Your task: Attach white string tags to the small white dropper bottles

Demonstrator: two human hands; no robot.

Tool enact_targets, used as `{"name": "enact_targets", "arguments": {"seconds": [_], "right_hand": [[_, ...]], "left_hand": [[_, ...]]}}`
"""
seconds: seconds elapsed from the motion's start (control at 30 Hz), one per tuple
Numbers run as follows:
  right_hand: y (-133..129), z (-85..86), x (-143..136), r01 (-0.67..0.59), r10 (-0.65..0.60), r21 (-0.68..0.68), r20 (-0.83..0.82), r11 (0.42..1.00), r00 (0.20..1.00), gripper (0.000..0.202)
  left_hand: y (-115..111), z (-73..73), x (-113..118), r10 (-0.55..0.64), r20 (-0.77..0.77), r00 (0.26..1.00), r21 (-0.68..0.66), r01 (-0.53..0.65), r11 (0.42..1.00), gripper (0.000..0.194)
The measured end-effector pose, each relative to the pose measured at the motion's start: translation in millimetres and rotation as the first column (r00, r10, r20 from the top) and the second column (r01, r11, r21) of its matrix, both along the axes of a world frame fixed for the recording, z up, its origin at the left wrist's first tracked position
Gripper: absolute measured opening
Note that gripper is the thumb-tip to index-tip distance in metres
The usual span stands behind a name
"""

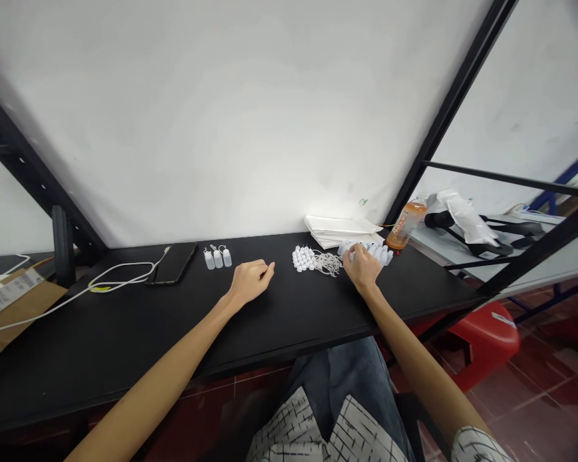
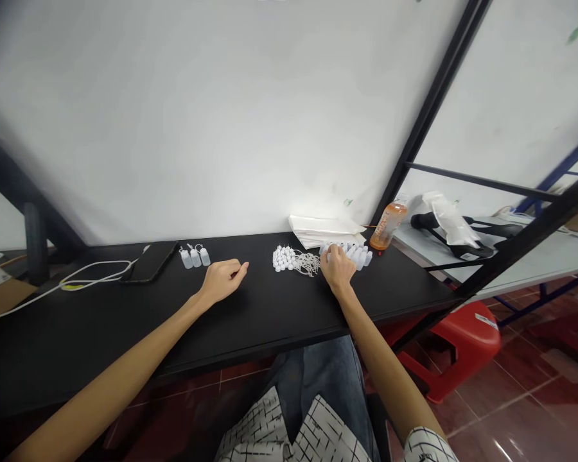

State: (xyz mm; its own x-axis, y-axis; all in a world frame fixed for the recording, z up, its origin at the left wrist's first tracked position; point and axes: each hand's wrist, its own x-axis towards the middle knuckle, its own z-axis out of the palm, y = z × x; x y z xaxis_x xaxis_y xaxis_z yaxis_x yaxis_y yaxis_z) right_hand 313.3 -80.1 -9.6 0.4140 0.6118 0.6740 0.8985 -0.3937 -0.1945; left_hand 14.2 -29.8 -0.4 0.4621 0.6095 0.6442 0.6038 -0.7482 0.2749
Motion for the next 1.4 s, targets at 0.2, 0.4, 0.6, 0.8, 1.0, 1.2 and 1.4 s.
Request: {"name": "enact_targets", "arguments": {"seconds": [0.2,0.4,0.6,0.8,1.0,1.2,1.4], "right_hand": [[3.3,-4.6,-27.9,-0.311,0.264,0.277,0.196,0.909,0.944,0.021],[3.3,-2.2,-82.4,-0.602,0.535,0.199,0.304,0.774,0.788,0.02],[3.9,-8.0,-105.9,-0.733,0.675,-0.028,0.415,0.68,0.61,0.026],[3.7,-10.6,-105.2,-0.743,0.693,-0.06,0.415,0.667,0.589,0.029],[10.8,-5.0,-84.5,-0.652,0.608,0.028,0.334,0.758,0.72,0.027],[7.8,-6.4,-11.1,-0.49,0.462,0.077,0.235,0.868,0.855,0.024],[0.7,-13.4,16.6,-0.438,0.438,0.074,0.023,0.896,0.899,0.023]], "left_hand": [[-3.5,0.0,0.7,-0.031,-0.085,0.996,-0.03,0.029,0.999,0.042],[-11.7,0.5,3.9,-0.111,-0.175,0.978,-0.151,0.085,0.985,0.034],[-10.9,-2.1,7.2,-0.174,-0.142,0.974,-0.239,0.136,0.961,0.038],[-9.6,-4.4,9.3,-0.211,-0.175,0.962,-0.238,0.166,0.957,0.031],[-7.7,0.8,4.6,-0.136,-0.209,0.968,-0.253,0.081,0.964,0.02],[-3.1,8.7,-2.8,-0.082,-0.214,0.973,-0.244,0.028,0.969,0.017],[-0.4,3.6,-2.3,-0.064,-0.227,0.972,-0.243,0.007,0.97,0.024]]}}
